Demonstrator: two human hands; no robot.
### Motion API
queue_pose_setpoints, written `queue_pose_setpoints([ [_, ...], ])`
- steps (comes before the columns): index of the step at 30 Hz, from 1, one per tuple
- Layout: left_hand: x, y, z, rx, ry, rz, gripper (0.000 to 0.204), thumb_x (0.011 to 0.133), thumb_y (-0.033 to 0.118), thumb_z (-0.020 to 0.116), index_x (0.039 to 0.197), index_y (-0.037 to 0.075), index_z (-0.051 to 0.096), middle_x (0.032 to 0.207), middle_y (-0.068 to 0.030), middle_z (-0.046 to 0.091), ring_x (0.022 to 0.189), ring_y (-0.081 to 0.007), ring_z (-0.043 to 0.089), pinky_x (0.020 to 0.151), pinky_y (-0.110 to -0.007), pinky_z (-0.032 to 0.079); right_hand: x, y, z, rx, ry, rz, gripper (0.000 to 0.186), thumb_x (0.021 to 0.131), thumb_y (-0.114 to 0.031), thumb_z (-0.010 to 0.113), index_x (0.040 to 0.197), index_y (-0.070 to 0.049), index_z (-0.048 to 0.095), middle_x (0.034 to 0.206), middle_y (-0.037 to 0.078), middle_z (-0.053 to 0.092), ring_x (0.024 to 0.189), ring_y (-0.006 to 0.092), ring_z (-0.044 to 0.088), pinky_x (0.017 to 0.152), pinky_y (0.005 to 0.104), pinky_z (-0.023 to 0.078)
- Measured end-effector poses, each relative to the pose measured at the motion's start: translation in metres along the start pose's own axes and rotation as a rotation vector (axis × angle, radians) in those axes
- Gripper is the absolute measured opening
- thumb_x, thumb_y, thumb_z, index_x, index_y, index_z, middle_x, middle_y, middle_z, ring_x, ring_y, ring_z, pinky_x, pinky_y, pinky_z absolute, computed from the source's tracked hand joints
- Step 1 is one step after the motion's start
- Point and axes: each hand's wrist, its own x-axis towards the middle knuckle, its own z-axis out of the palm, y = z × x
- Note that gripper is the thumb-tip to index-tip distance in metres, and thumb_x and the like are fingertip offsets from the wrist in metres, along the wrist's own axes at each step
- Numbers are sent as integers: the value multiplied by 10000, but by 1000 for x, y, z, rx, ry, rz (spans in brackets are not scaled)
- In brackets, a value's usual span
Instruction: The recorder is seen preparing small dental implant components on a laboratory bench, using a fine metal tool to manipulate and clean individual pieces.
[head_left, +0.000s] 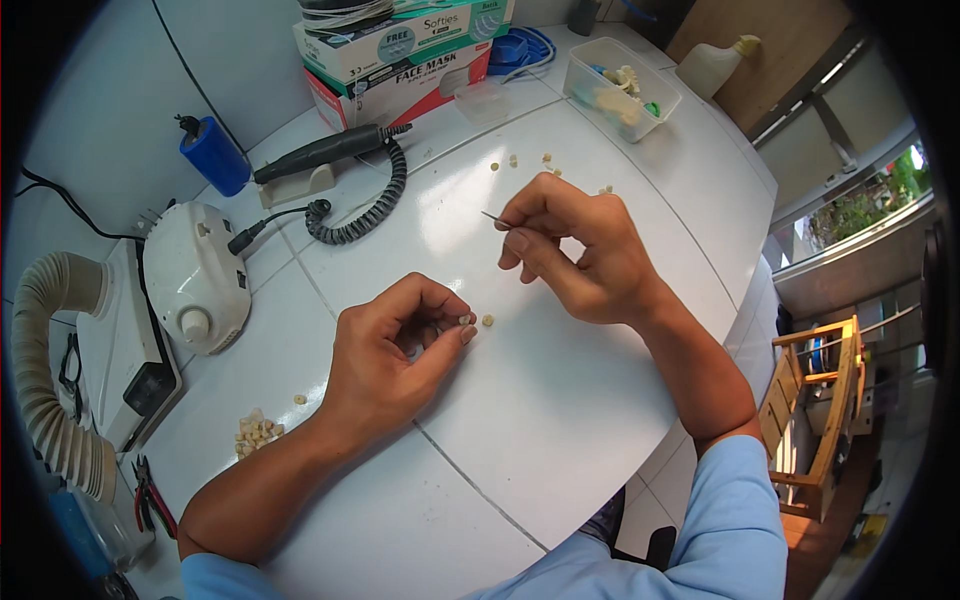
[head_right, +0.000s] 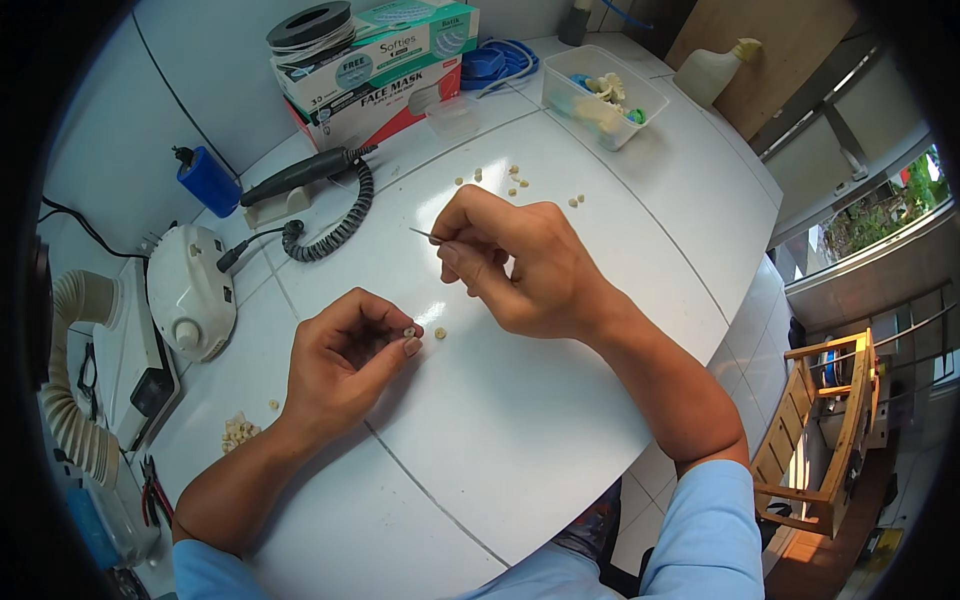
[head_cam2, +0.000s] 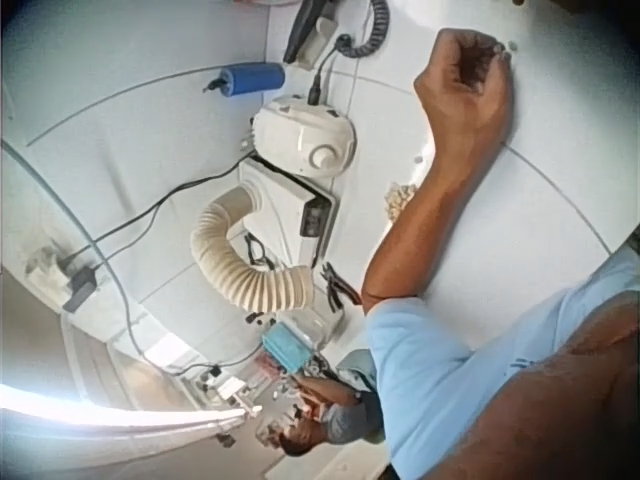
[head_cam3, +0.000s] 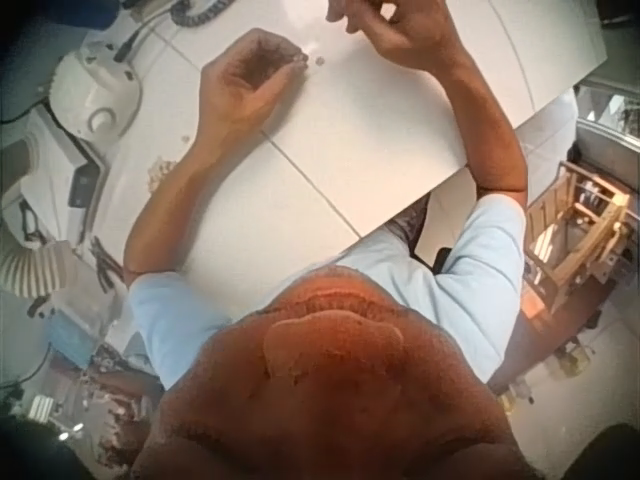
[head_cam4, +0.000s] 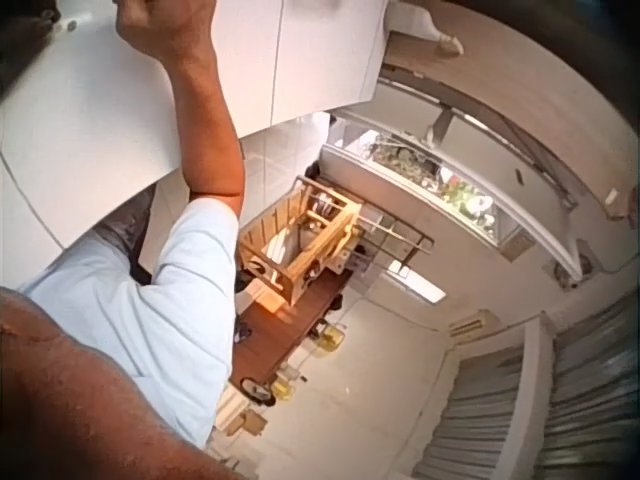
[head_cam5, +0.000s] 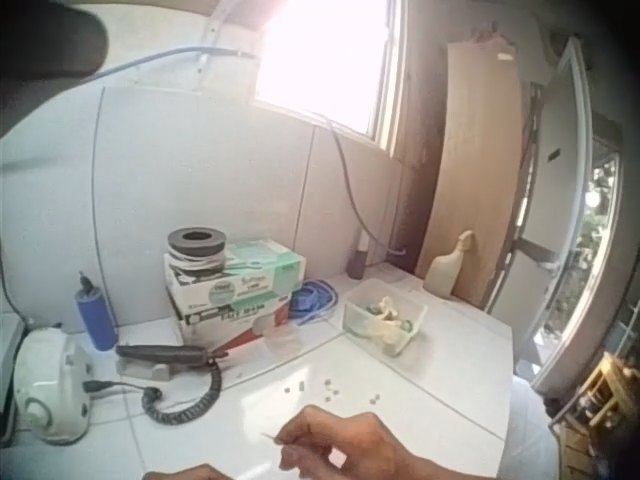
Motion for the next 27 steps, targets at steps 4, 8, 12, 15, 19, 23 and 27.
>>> queue_pose_setpoints([
  [4,-2,4,1,-5,26,21,149,1015,-53,749,1155,-36,698,1096,-90,770,1012,-109,741,912,-261,603,1,-10,-8,-190,-27,-214,108,897,40,759,890,-39,686,774,37,702,635,168,690,560,310,524],
  [8,-3,11,1,26,39,-1,157,1029,-54,742,1182,-54,709,1093,-97,777,1008,-110,738,909,-262,601,-5,-11,-1,-298,-153,-290,184,775,40,762,888,-83,684,796,41,576,622,257,607,527,393,455],
  [12,-4,10,2,27,26,-1,157,1034,-64,726,1190,-65,711,1098,-101,783,1018,-120,746,924,-269,605,-5,-11,-1,-315,-174,-340,192,713,56,738,860,-66,711,740,33,568,561,217,572,486,369,419],
  [15,-4,12,3,37,17,5,150,1045,-61,717,1195,-69,710,1107,-110,788,1034,-137,754,941,-279,608,-6,-9,0,-309,-175,-382,233,667,75,723,859,-51,758,708,20,577,518,170,552,452,338,391],
  [19,-6,13,3,21,10,16,144,1056,-54,713,1198,-72,707,1106,-121,790,1048,-153,762,962,-292,612,-7,-12,-2,-329,-186,-381,226,671,80,724,856,-46,755,703,20,573,510,174,545,451,344,393],
  [23,-6,12,2,25,-6,20,135,1064,-49,705,1198,-70,705,1100,-119,791,1051,-157,764,966,-296,615,-8,-10,1,-300,-192,-378,216,675,80,725,851,-41,750,705,21,568,511,182,546,452,346,396],
  [27,-6,12,3,67,-19,5,127,1069,-48,699,1194,-69,705,1097,-117,792,1055,-158,763,961,-297,618,-9,-12,2,-301,-214,-336,153,716,28,736,818,-60,665,741,43,541,553,261,571,487,405,433],
])
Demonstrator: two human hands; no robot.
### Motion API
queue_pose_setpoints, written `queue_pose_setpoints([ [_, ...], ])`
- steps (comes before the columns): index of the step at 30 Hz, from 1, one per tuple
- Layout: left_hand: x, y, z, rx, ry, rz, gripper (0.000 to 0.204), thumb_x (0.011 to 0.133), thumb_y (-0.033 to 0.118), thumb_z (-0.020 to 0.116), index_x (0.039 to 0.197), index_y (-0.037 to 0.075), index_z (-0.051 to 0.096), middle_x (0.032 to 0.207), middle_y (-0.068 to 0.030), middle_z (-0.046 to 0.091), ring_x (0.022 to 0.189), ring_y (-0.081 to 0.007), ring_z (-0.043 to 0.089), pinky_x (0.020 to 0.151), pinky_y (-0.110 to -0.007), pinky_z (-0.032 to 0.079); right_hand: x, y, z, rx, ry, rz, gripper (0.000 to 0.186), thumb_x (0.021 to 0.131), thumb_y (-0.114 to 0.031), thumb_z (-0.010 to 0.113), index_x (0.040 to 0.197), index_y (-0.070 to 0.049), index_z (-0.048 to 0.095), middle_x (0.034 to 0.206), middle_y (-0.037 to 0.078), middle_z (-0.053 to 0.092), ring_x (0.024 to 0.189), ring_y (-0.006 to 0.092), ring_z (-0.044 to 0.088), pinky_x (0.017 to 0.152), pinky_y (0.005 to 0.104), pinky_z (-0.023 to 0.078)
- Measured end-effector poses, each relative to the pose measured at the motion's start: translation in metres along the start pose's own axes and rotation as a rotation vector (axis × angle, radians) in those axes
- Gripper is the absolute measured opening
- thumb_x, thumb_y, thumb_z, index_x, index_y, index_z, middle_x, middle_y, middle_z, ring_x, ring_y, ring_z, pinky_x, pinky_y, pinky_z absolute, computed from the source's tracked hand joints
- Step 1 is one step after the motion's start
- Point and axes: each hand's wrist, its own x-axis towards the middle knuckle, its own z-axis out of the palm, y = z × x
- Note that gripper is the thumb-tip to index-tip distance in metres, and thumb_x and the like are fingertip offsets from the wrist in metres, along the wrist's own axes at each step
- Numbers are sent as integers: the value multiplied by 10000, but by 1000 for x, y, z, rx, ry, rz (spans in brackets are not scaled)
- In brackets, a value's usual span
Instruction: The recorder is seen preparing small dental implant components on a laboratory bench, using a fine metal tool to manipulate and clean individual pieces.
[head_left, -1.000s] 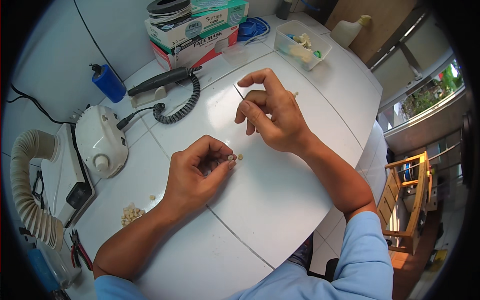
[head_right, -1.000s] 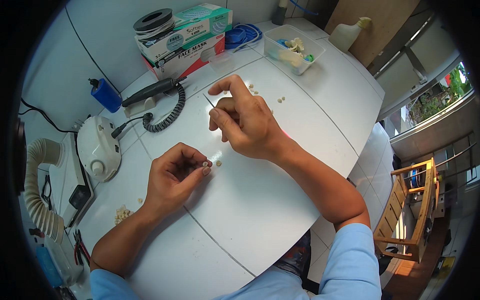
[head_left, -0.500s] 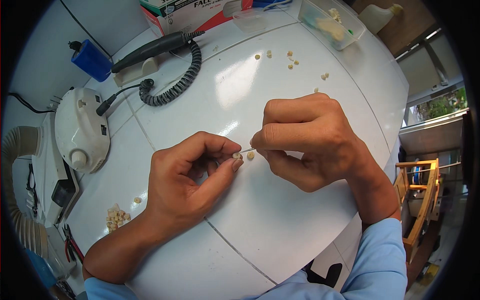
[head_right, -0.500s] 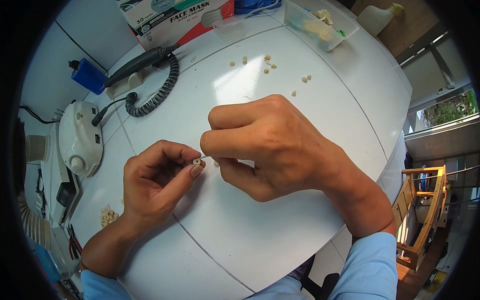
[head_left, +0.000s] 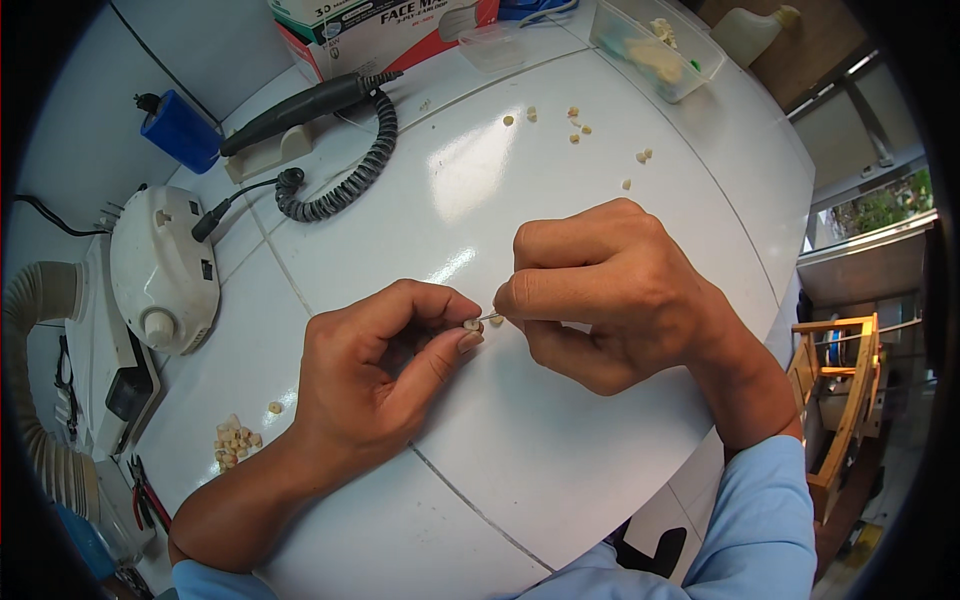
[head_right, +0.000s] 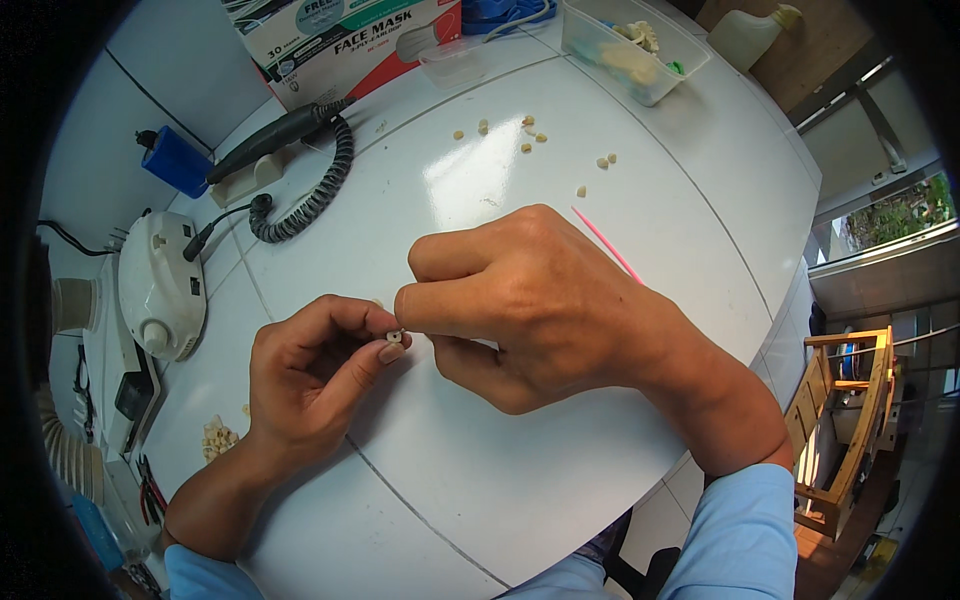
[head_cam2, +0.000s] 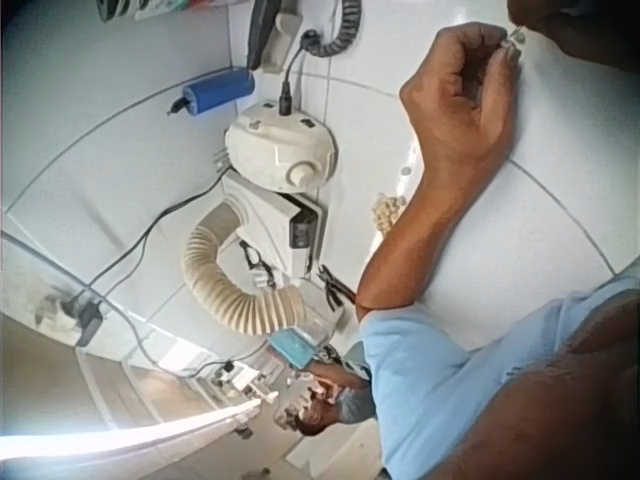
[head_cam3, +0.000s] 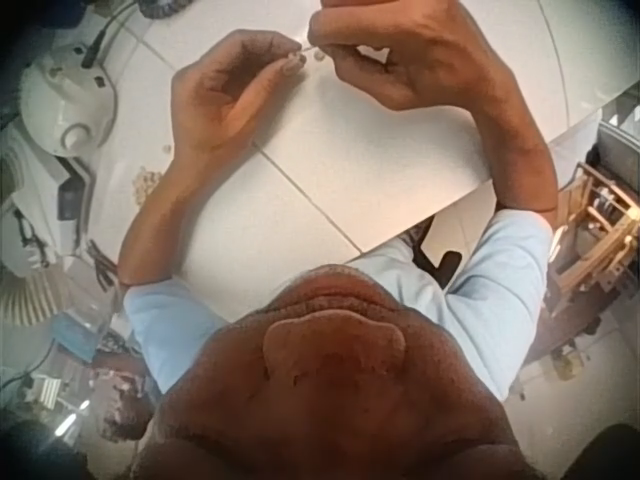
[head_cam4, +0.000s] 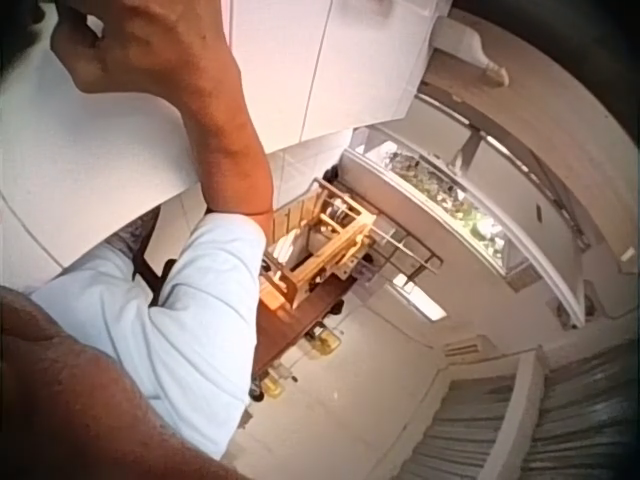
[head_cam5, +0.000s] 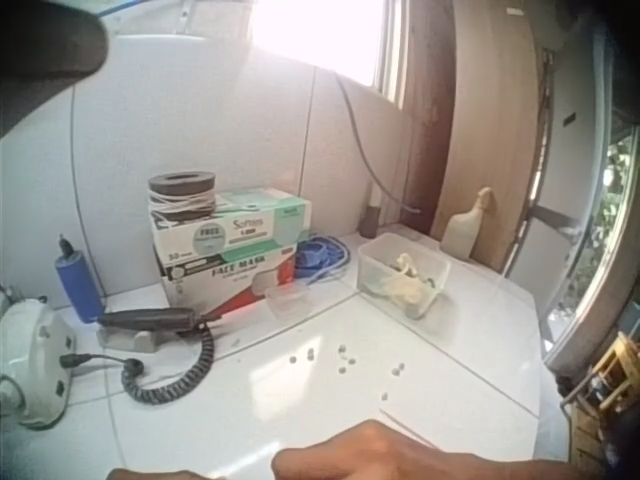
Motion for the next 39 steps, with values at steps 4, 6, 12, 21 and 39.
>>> queue_pose_setpoints([
  [4,1,-7,3,-14,79,120,124,1020,-4,773,1133,-52,754,947,-98,812,843,-104,759,741,-246,604,0,1,3,11,-13,-13,166,722,30,743,856,-58,701,767,46,559,565,262,582,495,400,450],
  [6,1,-7,4,-12,74,120,122,1019,-5,773,1129,-52,753,953,-105,813,848,-110,763,743,-252,609,-1,1,7,21,-3,-12,181,725,32,745,878,-59,715,778,48,563,572,262,586,500,398,455],
  [12,1,-9,3,8,51,158,134,1008,-16,778,1133,-54,748,979,-123,809,855,-139,778,758,-276,629,1,-2,4,51,-19,-1,243,741,40,750,960,-63,761,792,51,565,588,260,597,510,401,462],
  [21,1,-10,3,64,40,191,144,998,-16,783,1131,-50,743,976,-120,801,836,-146,780,736,-276,624,0,-1,6,68,-32,16,249,755,35,747,981,-64,776,783,53,564,579,261,596,507,403,461],
  [39,0,-8,3,97,31,204,142,986,-21,789,1116,-39,735,978,-124,792,830,-164,784,733,-290,626,0,-2,2,96,-44,28,217,741,43,735,932,-59,750,788,63,577,578,278,606,512,403,467],
])
